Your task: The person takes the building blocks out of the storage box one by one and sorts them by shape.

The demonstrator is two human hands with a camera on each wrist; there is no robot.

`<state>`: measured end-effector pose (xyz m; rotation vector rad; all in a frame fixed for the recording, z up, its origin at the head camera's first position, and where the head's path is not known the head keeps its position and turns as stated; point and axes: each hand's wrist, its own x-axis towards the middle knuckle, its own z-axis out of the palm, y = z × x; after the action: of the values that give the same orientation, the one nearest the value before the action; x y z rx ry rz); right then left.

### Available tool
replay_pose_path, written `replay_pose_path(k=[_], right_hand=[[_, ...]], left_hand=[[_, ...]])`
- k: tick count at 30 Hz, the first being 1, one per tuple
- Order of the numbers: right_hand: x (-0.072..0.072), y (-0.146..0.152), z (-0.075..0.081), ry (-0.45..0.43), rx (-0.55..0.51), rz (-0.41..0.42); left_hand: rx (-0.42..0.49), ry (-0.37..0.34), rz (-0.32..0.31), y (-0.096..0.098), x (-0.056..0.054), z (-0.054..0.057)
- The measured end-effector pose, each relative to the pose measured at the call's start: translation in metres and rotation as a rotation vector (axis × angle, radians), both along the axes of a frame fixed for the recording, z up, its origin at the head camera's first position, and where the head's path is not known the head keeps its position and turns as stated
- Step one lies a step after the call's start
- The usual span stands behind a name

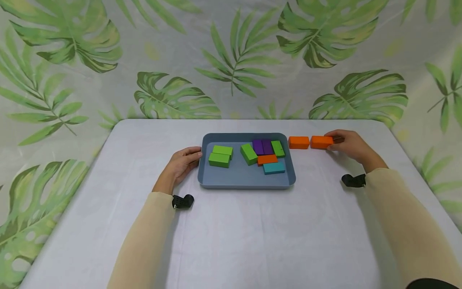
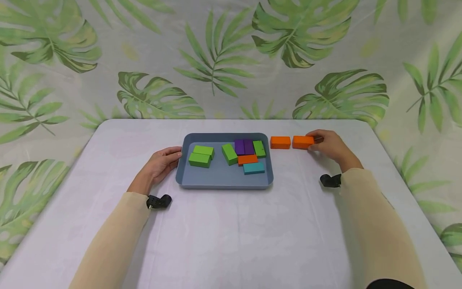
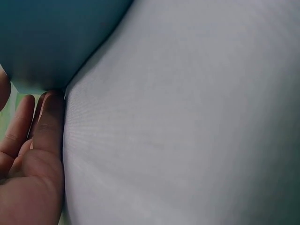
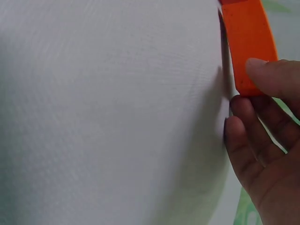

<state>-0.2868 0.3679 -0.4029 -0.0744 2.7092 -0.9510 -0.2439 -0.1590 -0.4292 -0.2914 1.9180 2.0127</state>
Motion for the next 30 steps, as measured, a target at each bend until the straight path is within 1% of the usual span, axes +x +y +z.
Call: replay_pose_path(k=[8,14,25,30], right_hand=[[-0.0035,-0.0008,-0.0017,-0.004,0.013,0.020],[-0.0038,-0.0022,-0.0028,-0.010,0.019,0.038],[-0.0056,-0.0027,-0.0044,-0.010,0.024,0.042],[-0.0061,-0.0034,-0.0054,-0.004,0.022,0.038]], left_hand=[[0.001,0.006,-0.010,-0.0014,-0.0003,-0.0005],[0.007,-0.003,-0.002,-0.0004,0.0003,-0.0001],[0.009,-0.002,-0.001,-0.0006,0.0010,0.0010],[0.008,-0.008,0.000,-0.0013,-0.0013,-0.0007]])
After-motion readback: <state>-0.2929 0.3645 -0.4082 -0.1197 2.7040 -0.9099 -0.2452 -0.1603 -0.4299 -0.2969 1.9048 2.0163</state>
